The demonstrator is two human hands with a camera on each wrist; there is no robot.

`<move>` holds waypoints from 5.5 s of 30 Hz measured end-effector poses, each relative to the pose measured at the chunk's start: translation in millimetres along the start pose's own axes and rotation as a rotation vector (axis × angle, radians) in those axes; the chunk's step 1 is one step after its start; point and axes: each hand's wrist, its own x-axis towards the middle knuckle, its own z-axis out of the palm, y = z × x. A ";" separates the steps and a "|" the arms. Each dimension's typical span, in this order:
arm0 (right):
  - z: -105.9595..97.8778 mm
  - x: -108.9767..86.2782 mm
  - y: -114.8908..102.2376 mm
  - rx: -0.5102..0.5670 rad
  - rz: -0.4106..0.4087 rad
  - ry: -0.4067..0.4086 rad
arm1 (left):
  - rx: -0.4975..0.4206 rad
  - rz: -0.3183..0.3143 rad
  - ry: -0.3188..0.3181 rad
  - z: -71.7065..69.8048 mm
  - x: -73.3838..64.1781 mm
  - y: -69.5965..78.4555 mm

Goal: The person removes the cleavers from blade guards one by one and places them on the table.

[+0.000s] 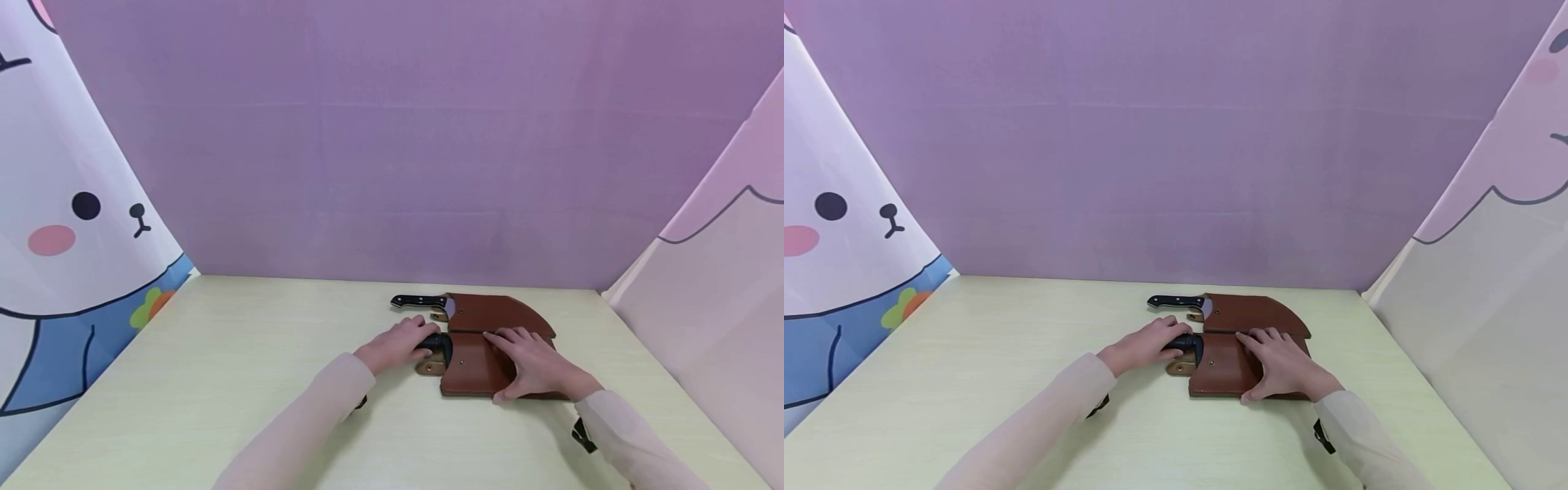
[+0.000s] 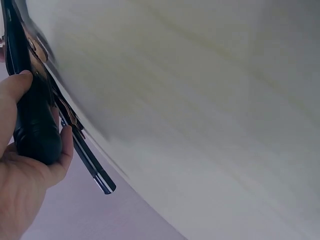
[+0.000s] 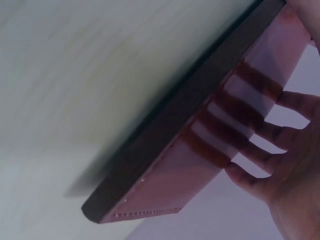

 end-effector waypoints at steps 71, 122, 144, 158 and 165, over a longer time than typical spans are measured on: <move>-3.3 -3.4 -10.3 -0.014 -0.027 0.054 | 0.051 0.004 0.140 -3.8 -19.0 -3.8; -6.0 -9.5 -4.3 0.012 -0.001 0.004 | 0.044 0.031 0.195 -6.0 -36.6 -23.4; -4.7 -12.2 -0.7 0.017 -0.010 0.001 | 0.063 0.045 0.207 -6.2 -46.4 -29.3; -3.7 -15.4 2.1 0.018 -0.010 0.022 | 0.042 0.039 0.202 -7.7 -54.1 -33.2; -5.5 -17.2 3.1 0.021 -0.005 0.022 | 0.032 0.051 0.212 -11.6 -58.8 -34.6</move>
